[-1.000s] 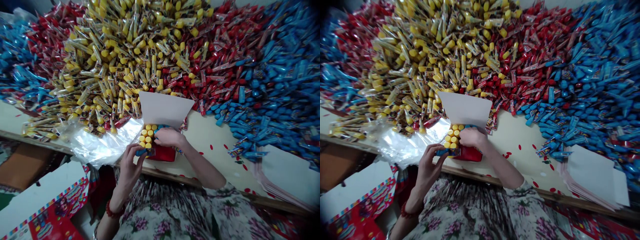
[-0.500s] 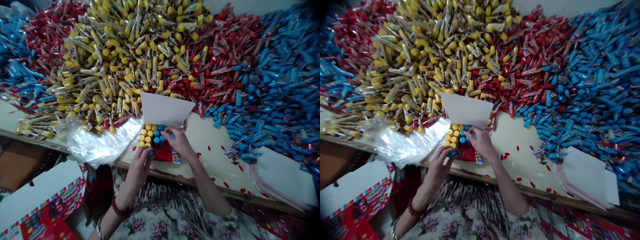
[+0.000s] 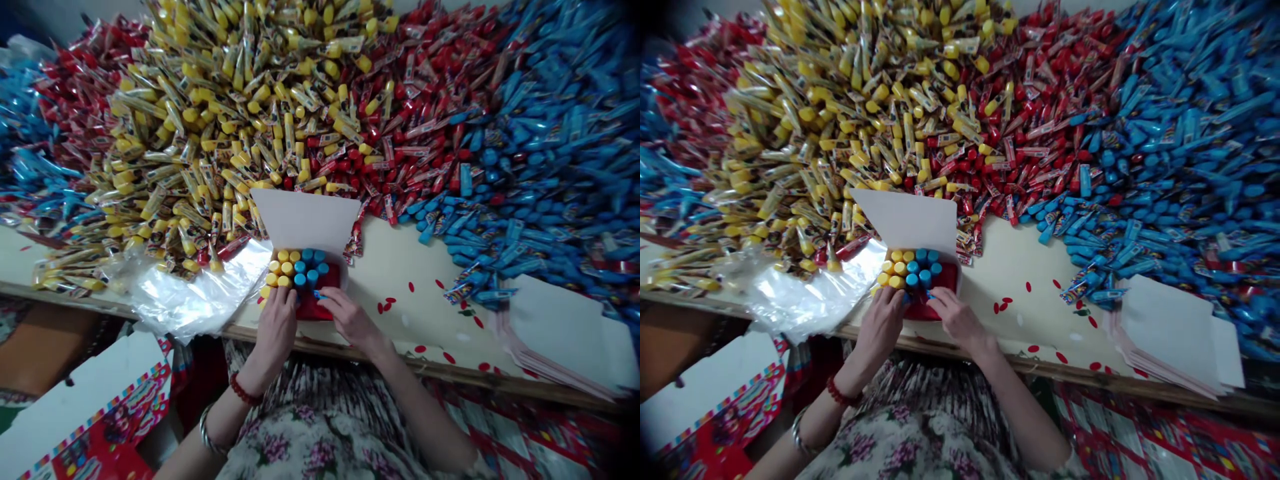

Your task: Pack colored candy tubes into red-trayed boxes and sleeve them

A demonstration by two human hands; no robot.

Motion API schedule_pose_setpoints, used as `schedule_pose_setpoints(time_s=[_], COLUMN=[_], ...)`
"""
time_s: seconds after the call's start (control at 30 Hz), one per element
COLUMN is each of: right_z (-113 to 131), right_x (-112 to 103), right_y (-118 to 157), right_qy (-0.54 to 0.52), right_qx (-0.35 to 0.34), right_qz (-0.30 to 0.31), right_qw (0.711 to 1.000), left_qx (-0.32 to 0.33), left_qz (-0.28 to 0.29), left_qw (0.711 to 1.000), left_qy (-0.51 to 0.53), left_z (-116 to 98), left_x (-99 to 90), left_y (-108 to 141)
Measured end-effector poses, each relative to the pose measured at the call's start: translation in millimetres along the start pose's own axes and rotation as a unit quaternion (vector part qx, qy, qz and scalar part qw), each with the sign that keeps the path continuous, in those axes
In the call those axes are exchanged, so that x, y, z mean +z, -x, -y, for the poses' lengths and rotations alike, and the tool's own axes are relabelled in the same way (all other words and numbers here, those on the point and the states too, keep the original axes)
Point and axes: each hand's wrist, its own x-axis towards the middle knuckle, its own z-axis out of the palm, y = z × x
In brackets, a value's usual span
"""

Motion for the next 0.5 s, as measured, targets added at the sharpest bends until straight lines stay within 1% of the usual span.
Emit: schedule_pose_setpoints(time_s=[0.1, 0.2, 0.27, 0.4, 0.5], right_z=[5.0, 7.8, 8.4, 9.4, 11.3], right_x=[-4.3, -7.8, -9.1, -11.6, -16.2], right_y=[-8.4, -14.4, -15.2, -17.5, -29.6], right_qy=[0.03, 0.04, 0.051, 0.062, 0.065], right_qx=[-0.007, 0.013, 0.014, 0.002, 0.017], right_qz=[0.041, 0.064, 0.081, 0.131, 0.167], right_qw=[0.999, 0.997, 0.995, 0.989, 0.984], left_qx=[0.001, -0.012, -0.015, -0.002, 0.022], left_qz=[0.041, 0.057, 0.067, 0.081, 0.073], left_qw=[0.999, 0.998, 0.997, 0.995, 0.995], left_qy=[-0.015, -0.025, -0.031, -0.057, -0.067], left_z=[-1.9, -0.9, -0.6, -2.1, -2.0], left_x=[-1.4, -3.5, -4.9, -4.3, 1.1], left_y=[-8.7, -12.0, -10.4, -4.8, -7.8])
